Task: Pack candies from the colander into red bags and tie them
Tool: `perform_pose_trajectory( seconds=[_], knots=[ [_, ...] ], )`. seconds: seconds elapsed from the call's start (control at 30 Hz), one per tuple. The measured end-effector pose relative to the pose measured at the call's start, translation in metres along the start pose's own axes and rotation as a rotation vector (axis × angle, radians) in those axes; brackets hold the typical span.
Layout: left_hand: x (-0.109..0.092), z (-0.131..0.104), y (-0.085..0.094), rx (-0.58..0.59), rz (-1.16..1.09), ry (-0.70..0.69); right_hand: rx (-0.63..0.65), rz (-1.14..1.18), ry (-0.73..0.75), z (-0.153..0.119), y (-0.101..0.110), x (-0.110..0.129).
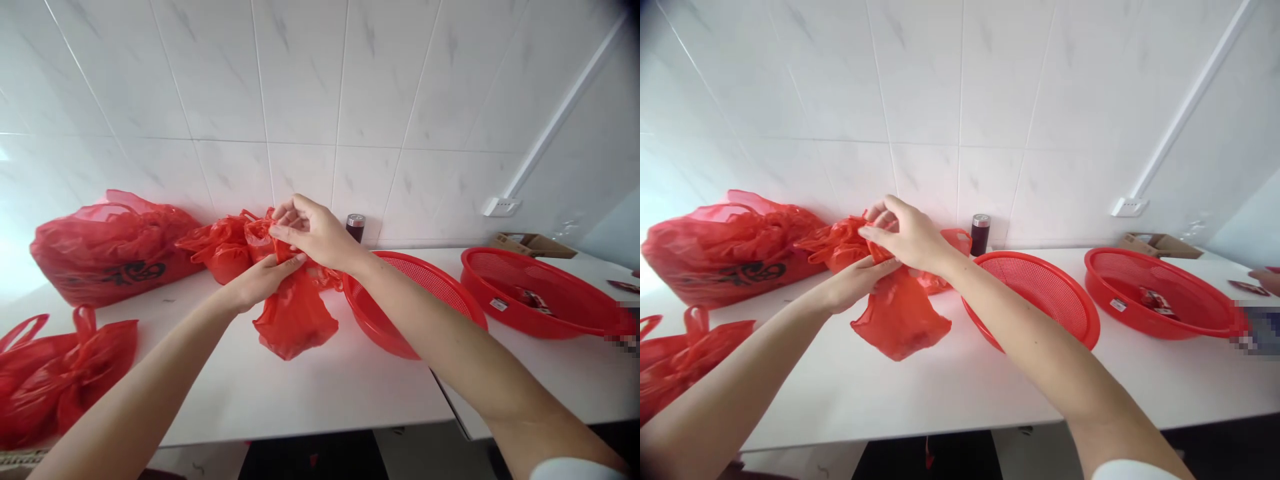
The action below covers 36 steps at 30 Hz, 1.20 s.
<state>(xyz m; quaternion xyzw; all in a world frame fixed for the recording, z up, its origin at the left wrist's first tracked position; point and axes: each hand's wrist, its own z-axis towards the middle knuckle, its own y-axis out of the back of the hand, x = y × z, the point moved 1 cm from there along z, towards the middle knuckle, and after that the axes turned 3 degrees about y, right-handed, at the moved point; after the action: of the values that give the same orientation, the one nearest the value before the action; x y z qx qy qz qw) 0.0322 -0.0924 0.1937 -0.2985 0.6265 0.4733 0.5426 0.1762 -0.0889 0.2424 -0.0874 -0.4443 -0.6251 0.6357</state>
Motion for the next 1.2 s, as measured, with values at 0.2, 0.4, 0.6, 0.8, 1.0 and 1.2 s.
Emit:
perform_pose_trajectory(
  seconds=[0.2,0.4,0.6,0.8,1.0,1.2],
  knots=[
    [0.020,0.000,0.011,0.015,-0.109,0.131,0.156,0.112,-0.252,-0.030,0.001,-0.048],
    [0.018,-0.008,0.019,0.088,-0.123,0.104,-0.132,0.133,-0.146,-0.047,-0.010,-0.027],
    [0.010,-0.019,0.040,0.312,0.012,-0.027,0.122,0.026,0.084,-0.075,-0.044,0.020],
    [0.015,-0.018,0.032,0.188,0.407,-0.113,-0.100,0.037,-0.191,-0.063,-0.046,-0.026],
    [0.028,-0.017,0.013,-0.292,0.811,-0.483,-0.049,0.494,-0.415,-0.067,-0.059,-0.076],
    [0.039,-0.021,0.014,-0.216,0.674,-0.531,0.027,0.568,-0.418,-0.077,-0.054,-0.068]
  ],
)
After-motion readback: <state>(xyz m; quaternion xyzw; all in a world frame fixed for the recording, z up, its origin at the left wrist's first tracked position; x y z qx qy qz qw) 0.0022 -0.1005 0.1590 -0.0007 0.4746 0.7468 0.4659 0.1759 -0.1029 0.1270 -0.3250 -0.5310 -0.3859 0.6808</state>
